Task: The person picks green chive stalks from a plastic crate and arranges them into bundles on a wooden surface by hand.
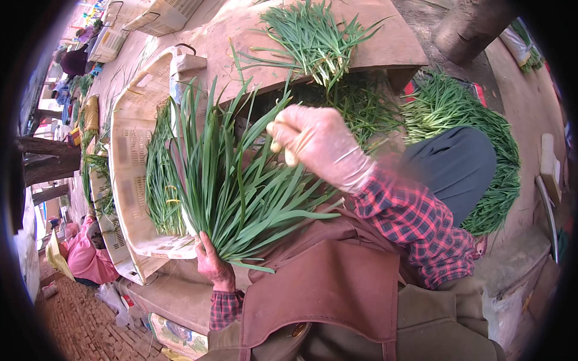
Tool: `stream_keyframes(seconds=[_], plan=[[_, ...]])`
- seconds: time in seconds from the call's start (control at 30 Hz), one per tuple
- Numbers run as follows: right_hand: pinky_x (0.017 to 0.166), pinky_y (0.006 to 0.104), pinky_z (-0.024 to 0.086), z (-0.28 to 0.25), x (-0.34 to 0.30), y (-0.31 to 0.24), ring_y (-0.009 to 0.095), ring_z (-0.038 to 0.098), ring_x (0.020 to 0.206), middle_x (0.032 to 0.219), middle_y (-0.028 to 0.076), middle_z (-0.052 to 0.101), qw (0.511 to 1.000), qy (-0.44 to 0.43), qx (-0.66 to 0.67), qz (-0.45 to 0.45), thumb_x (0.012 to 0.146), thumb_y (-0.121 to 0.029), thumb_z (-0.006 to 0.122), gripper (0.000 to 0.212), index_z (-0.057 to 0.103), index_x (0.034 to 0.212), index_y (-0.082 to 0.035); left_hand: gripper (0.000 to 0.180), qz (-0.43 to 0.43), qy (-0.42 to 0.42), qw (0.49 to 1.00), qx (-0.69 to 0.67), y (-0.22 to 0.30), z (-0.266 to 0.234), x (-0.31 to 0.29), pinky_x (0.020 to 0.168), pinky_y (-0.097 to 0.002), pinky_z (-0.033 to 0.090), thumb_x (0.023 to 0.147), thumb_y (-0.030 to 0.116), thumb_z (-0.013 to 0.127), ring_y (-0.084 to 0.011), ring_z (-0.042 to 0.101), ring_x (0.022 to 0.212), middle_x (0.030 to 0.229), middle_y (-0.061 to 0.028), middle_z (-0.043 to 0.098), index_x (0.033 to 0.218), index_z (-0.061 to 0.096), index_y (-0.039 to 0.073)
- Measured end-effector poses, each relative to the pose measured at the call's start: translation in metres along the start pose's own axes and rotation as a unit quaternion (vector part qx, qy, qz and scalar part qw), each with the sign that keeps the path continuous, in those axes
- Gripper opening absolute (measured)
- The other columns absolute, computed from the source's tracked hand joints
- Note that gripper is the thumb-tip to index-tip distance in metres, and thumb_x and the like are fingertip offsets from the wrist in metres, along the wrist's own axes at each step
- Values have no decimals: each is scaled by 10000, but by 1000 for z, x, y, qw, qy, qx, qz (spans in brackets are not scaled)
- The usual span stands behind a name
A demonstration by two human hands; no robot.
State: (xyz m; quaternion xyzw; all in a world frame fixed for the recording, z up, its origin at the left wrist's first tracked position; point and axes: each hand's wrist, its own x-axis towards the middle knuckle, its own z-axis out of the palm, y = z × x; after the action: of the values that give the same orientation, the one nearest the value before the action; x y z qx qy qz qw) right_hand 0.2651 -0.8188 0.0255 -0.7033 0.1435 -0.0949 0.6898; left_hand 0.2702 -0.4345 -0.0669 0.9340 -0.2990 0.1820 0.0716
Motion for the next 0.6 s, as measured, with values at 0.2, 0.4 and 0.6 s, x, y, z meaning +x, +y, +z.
stream_keyframes(seconds=[0.2,0.4,0.6], plan=[[670,213,491,-48,22,-17,57,609,732,831,22,696,998,28,21,-43,980,-121,627,170,707,1032,19,509,45,2,999,22,-23,-7,-19,660,-432,548,875,-2,661,-390,663,864,1078,-221,635,1356,552,123],[612,216,479,-18,17,-5,56,608,691,810,29,694,993,-69,-90,21,953,-150,668,205,714,1073,9,452,35,-10,999,1,-33,-8,-27,654,-433,541,901,35,673,-373,659,844,1084,-193,647,1328,574,145],[663,365,530,6,37,3,217,698,676,705,126,710,955,-199,-197,93,879,-484,698,505,712,923,19,488,52,-6,999,10,-36,-5,-28,654,-435,542,906,24,656,-378,659,855,1093,-198,642,1364,549,154]])
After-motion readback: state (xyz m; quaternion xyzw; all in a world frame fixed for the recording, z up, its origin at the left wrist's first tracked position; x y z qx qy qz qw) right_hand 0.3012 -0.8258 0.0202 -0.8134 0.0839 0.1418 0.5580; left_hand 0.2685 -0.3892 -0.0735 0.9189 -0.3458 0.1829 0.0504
